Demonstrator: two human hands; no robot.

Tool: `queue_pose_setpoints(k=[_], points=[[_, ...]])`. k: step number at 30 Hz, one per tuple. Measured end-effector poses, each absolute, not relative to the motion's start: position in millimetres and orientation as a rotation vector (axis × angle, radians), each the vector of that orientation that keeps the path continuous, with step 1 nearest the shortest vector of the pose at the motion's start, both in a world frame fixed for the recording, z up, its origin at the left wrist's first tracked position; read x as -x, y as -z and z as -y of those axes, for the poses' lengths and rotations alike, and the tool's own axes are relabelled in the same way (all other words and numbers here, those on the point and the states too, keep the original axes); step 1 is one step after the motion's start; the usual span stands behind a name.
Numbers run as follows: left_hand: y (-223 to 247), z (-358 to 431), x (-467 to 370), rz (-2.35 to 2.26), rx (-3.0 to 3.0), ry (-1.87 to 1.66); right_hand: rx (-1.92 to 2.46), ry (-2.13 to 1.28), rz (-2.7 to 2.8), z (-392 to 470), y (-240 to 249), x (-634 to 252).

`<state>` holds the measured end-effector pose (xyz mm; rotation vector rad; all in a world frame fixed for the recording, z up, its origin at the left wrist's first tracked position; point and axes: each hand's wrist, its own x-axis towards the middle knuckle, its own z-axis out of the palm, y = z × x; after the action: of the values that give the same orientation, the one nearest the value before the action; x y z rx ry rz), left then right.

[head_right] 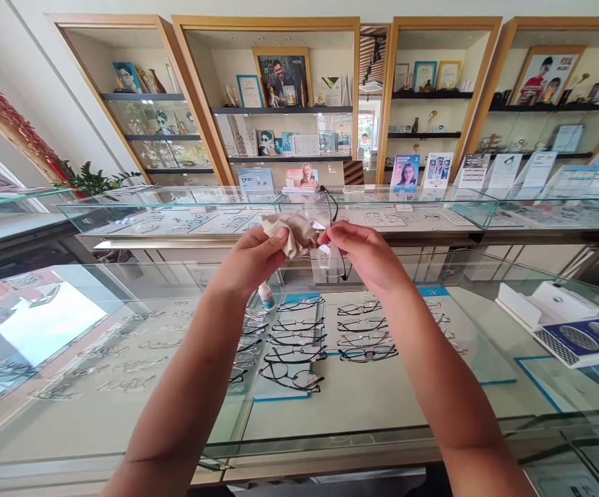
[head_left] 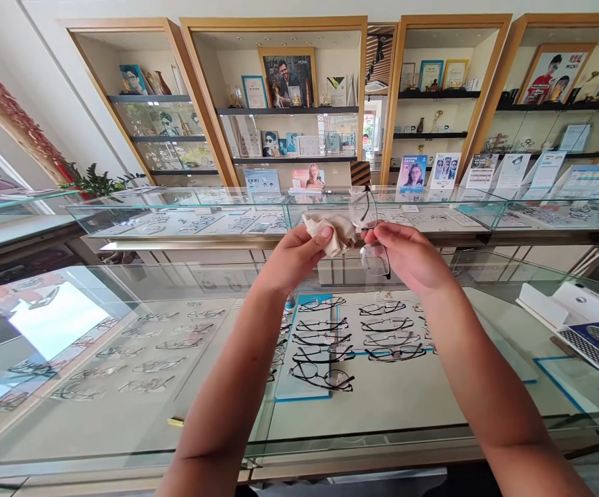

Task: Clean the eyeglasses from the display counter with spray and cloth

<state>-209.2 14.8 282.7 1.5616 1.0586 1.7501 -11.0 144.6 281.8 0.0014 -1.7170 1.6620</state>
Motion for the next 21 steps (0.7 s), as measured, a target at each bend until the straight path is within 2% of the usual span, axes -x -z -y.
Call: queue_pose_setpoints(k=[4, 7, 11, 21], points=[[-282.8, -11.0, 201.0, -1.113, -1.749, -1.486, -0.006, -1.57, 1.667, -144.9, -281.8, 12.4], [-281.3, -11.4, 187.8, -1.13, -1.744, -1.417, -0.006, -1.612, 1.677, -140.0, -277.6, 20.1], [-275.4, -16.7, 174.4, -1.054, -1.597, -1.494, -0.007, -1.721, 1.611, -132.0, -271.2, 29.5], [-268.0, -25.1, 164.2, -1.068, -1.388, -1.663, 0.027, -1.733, 1.533, -128.9, -266.1, 37.2]])
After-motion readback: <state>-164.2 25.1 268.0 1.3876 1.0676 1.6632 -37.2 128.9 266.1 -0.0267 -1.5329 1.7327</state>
